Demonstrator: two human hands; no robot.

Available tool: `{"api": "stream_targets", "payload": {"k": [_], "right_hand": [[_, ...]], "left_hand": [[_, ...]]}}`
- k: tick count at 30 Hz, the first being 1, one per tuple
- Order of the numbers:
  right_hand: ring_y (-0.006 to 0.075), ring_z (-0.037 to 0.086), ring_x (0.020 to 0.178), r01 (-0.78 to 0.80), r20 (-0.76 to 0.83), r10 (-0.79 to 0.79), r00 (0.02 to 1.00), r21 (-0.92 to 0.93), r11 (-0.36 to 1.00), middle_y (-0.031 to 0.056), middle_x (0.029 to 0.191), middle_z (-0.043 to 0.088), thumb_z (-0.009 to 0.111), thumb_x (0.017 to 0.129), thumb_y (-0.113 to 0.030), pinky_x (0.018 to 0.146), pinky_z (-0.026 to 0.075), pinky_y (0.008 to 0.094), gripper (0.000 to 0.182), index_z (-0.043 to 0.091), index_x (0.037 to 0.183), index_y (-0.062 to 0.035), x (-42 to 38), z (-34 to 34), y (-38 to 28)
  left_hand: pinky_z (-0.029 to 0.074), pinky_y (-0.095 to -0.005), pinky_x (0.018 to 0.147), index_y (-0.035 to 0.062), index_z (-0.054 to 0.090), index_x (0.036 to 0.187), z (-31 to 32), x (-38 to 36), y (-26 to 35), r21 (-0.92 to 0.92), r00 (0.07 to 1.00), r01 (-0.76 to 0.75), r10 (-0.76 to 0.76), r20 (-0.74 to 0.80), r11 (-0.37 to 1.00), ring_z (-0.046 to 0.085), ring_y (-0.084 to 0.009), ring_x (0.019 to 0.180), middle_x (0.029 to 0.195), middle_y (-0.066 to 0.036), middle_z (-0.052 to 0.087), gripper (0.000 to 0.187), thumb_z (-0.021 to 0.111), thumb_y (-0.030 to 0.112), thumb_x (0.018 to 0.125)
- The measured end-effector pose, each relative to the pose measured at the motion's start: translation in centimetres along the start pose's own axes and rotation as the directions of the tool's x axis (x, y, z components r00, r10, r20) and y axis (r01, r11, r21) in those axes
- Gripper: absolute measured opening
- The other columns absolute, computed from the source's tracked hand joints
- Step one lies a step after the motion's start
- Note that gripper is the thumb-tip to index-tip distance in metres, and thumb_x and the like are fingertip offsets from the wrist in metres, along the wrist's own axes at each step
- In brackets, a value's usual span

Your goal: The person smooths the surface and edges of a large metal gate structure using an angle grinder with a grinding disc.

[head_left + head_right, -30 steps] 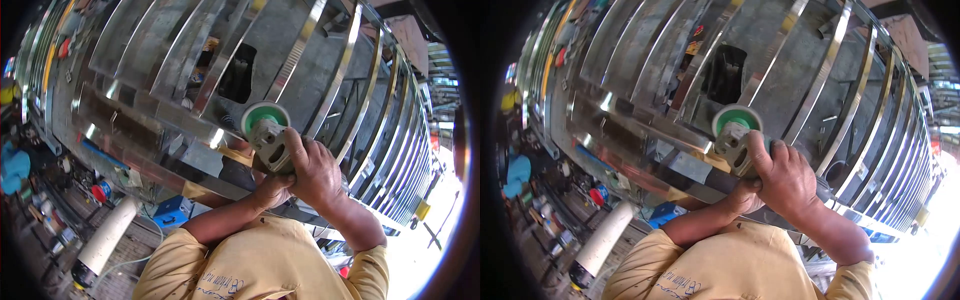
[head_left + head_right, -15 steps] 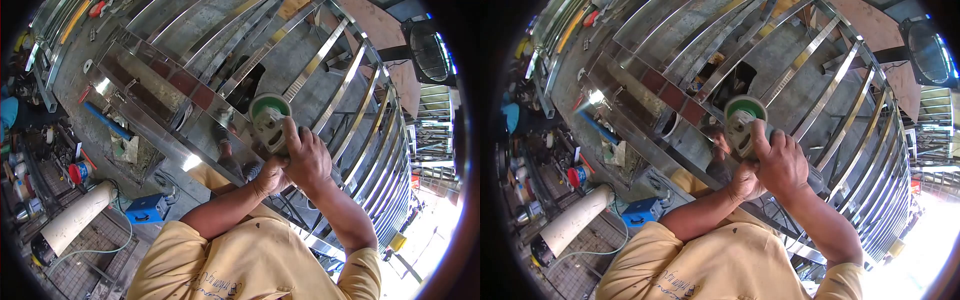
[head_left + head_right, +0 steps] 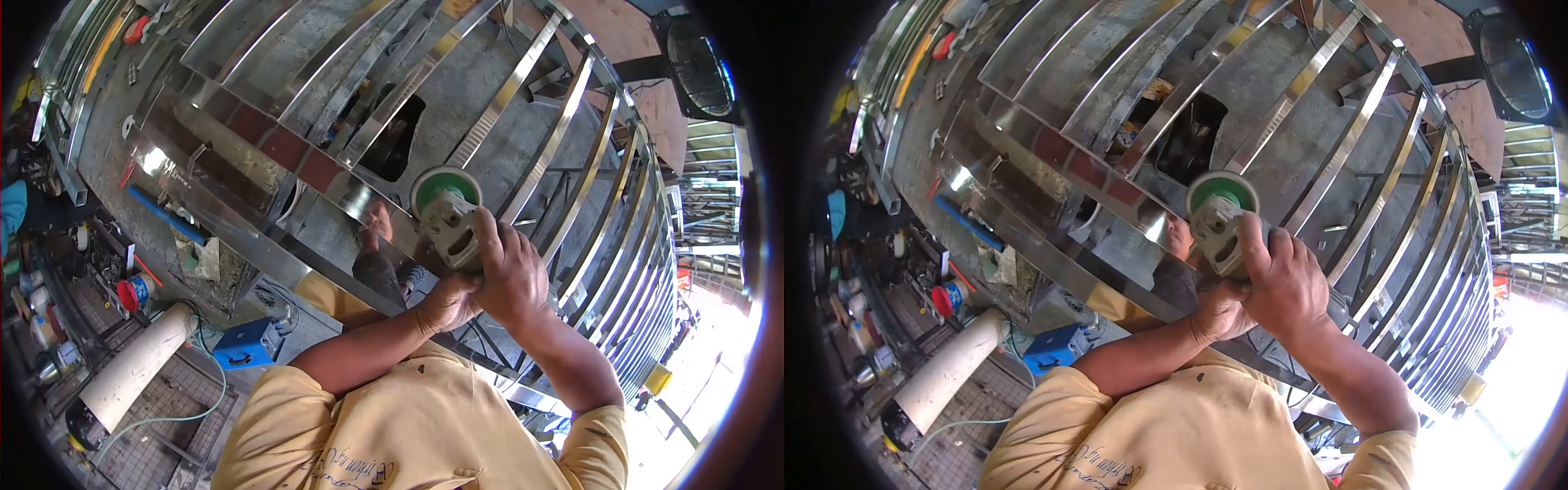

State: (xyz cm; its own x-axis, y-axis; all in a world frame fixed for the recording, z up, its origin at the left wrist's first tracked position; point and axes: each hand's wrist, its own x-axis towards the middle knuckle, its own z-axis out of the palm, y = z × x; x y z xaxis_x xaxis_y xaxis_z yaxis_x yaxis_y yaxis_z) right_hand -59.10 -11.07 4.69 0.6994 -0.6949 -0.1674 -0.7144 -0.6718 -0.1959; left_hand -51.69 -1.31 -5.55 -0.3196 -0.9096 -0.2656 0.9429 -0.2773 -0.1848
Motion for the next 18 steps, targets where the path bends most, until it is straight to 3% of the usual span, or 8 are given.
{"api": "stream_targets", "payload": {"k": [2,6,7,10,12,14,17,18], "right_hand": [[0.0396,0.067,0.096,-0.043,0.061,0.041,0.997,0.035,0.998,0.0183,0.107,0.061,0.082,0.072,-0.030,0.081,0.056,0.0485,0.091,0.039,0.151,-0.0155,-0.2,-0.7,0.1],[0.0398,0.067,0.095,0.069,-0.005,-0.069,0.998,0.055,0.996,0.0198,0.109,0.062,0.078,0.075,-0.026,0.083,0.057,0.0489,0.085,0.042,0.151,-0.0136,1.8,-1.0,-0.7],[0.0389,0.067,0.095,0.091,0.009,-0.091,0.996,0.053,0.994,0.0194,0.105,0.061,0.081,0.071,-0.026,0.081,0.057,0.0489,0.092,0.039,0.152,-0.0165,2.3,-1.0,-0.8],[0.0389,0.067,0.095,0.085,0.016,-0.086,0.996,0.086,0.993,0.0188,0.104,0.061,0.083,0.068,-0.025,0.081,0.057,0.0486,0.097,0.037,0.153,-0.0176,2.3,-0.8,0.1],[0.0380,0.068,0.096,0.008,0.100,-0.020,0.995,0.127,0.992,0.0178,0.106,0.063,0.086,0.064,-0.021,0.081,0.058,0.0480,0.094,0.043,0.148,-0.0144,1.1,-1.5,1.5],[0.0385,0.070,0.095,-0.069,0.185,0.047,0.982,0.115,0.991,0.0183,0.108,0.065,0.087,0.064,-0.020,0.080,0.058,0.0483,0.092,0.045,0.145,-0.0107,-0.9,-2.1,3.3],[0.0398,0.070,0.089,-0.212,0.118,0.183,0.976,0.317,0.924,0.0193,0.111,0.067,0.090,0.061,-0.031,0.077,0.058,0.0481,0.096,0.046,0.143,-0.0090,-3.8,-2.1,4.6],[0.0403,0.071,0.092,-0.276,0.151,0.238,0.960,0.338,0.900,0.0219,0.114,0.067,0.096,0.060,-0.029,0.078,0.058,0.0484,0.101,0.045,0.142,-0.0025,-4.8,-1.9,4.7]], "left_hand": [[0.041,-0.0399,0.120,0.0162,0.037,0.155,-0.3,0.0,-0.4,0.030,0.998,0.037,-0.036,-0.050,0.999,0.050,-0.0198,0.139,0.146,-0.004,0.051,0.087,0.077,0.016,0.078],[0.039,-0.0414,0.121,0.0149,0.033,0.157,-0.4,-0.5,1.3,0.008,0.999,0.003,-0.003,-0.043,1.000,0.049,-0.0220,0.141,0.149,-0.005,0.049,0.090,0.077,0.023,0.079],[0.038,-0.0424,0.122,0.0149,0.032,0.157,0.3,-0.5,2.0,0.066,1.000,-0.011,0.012,-0.023,0.998,0.048,-0.0226,0.142,0.150,-0.006,0.048,0.091,0.077,0.027,0.079],[0.043,-0.0436,0.118,0.0143,0.038,0.153,0.9,-0.5,1.7,0.183,0.982,0.039,-0.003,-0.190,0.982,0.051,-0.0236,0.139,0.149,-0.006,0.050,0.089,0.076,0.035,0.075],[0.042,-0.0435,0.118,0.0146,0.037,0.154,-1.1,-0.4,0.0,0.186,0.992,0.063,-0.041,-0.119,0.981,0.050,-0.0221,0.139,0.148,-0.005,0.050,0.088,0.082,0.030,0.080],[0.040,-0.0401,0.118,0.0152,0.032,0.158,-2.3,-0.6,-1.6,0.046,0.931,0.335,-0.323,-0.171,0.941,0.049,-0.0189,0.139,0.150,-0.004,0.048,0.089,0.081,0.016,0.083],[0.036,-0.0412,0.120,0.0116,0.025,0.161,-0.6,-0.7,-1.0,0.462,0.874,0.479,-0.454,-0.172,0.746,0.044,-0.0211,0.144,0.155,-0.007,0.044,0.094,0.081,0.021,0.086],[0.035,-0.0420,0.121,0.0110,0.026,0.161,0.5,-0.7,-0.8,0.398,0.872,0.481,-0.476,-0.118,0.782,0.042,-0.0220,0.145,0.157,-0.007,0.043,0.093,0.081,0.022,0.087]]}}
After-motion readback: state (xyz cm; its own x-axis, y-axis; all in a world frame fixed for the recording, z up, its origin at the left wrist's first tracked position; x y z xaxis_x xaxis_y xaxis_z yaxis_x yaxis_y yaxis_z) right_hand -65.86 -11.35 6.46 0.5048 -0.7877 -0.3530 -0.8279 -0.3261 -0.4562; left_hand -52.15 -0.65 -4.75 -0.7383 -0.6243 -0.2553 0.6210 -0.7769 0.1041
